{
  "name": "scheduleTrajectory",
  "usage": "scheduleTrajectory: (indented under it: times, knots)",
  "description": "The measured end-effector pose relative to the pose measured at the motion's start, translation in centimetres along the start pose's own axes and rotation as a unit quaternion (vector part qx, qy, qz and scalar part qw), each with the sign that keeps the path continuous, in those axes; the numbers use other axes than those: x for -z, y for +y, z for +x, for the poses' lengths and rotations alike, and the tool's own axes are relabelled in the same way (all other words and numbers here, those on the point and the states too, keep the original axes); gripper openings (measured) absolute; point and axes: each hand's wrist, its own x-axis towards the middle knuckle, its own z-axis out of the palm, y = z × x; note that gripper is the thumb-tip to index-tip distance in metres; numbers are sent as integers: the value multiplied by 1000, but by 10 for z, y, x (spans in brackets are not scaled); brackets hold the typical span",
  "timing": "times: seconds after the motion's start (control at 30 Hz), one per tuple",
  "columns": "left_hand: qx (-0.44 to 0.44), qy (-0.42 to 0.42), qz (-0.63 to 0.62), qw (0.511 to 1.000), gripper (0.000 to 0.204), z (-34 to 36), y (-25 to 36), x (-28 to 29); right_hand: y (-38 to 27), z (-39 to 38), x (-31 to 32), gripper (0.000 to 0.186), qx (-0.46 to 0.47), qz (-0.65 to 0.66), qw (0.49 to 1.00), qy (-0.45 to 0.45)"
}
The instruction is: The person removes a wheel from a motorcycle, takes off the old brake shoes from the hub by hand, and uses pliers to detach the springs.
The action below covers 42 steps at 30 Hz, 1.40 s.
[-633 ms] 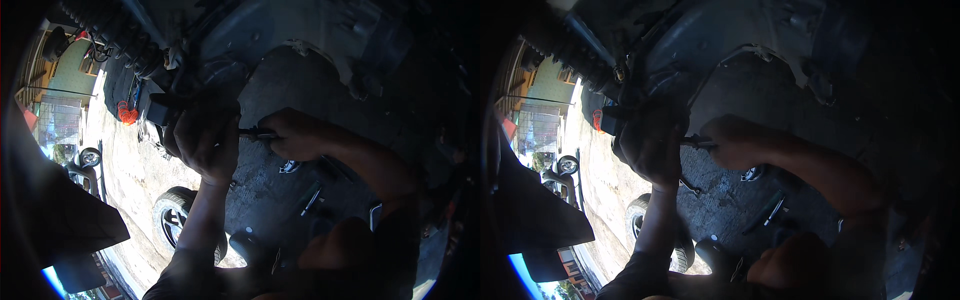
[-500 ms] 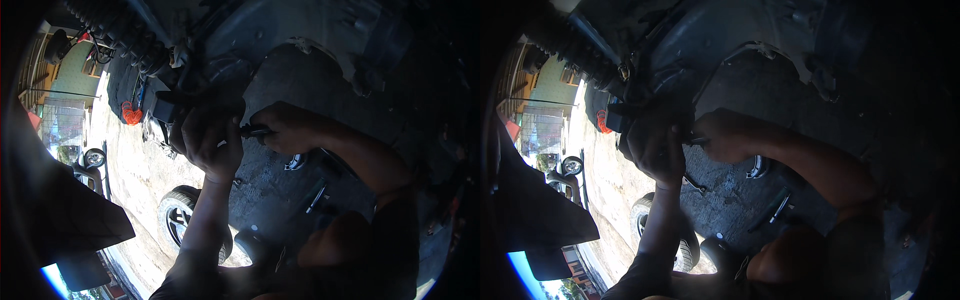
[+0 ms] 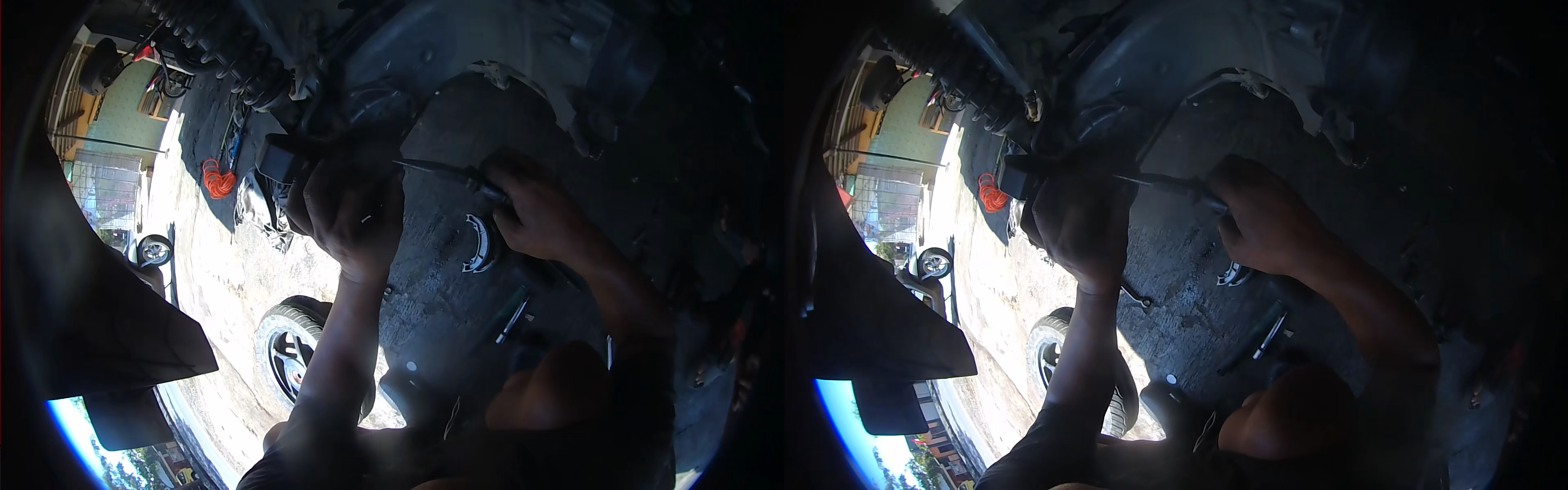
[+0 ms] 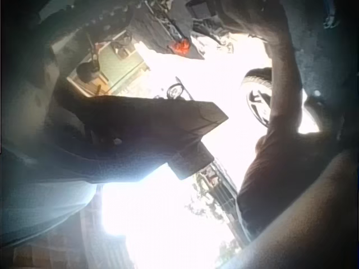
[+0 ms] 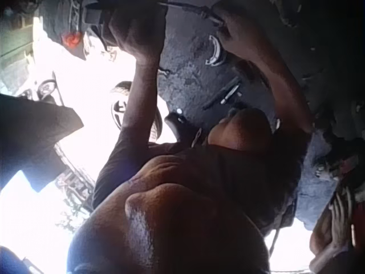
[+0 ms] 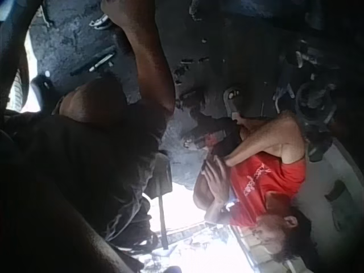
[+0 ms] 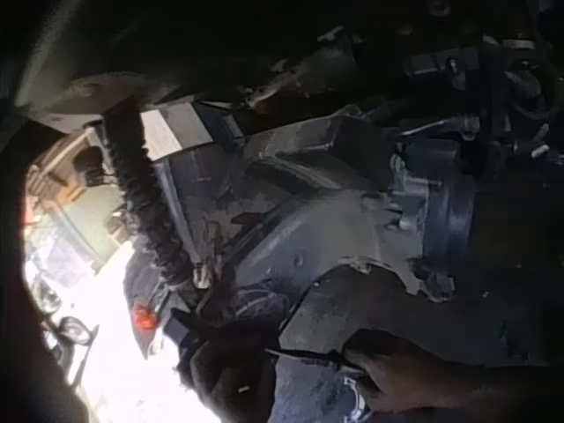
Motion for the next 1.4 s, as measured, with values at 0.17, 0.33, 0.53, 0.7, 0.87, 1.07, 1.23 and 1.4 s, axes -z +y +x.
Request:
scheduleTrajectory:
  times: [0.17, 0.33, 0.53, 0.7, 0.87, 1.07, 1.23, 1.4]
  knots:
    - [62, 93, -118, 987, 21, 3, 41, 38, -2, 4, 4, 35, -17, 4, 1000, -8]
    - [75, -60, -132, 987, 16, 20, 90, 43, 9, -6, 4, 33, 1, -31, 999, 38]
    - [173, -213, -72, 959, 11, 21, 70, 9, 1, -2, 17, 32, 16, -116, 993, 24]
    - [230, -274, -74, 931, 13, 32, 69, 3, -8, 5, 28, 29, 34, -142, 989, 14]
    - [438, -132, -456, 763, 14, 9, 66, -14, -16, 18, 38, 27, 22, -156, 987, -19]
    - [604, 140, -761, 190, 15, 3, 69, -19, -41, 33, 56, 24, -10, -184, 980, -71]
    - [536, 142, -808, 198, 10, -6, 67, -24, -59, 45, 56, 24, 20, -220, 970, -103]
    - [508, 121, -836, 168, 20, -20, 58, -36, -89, 67, 67, 40, -167, -227, 908, -311]
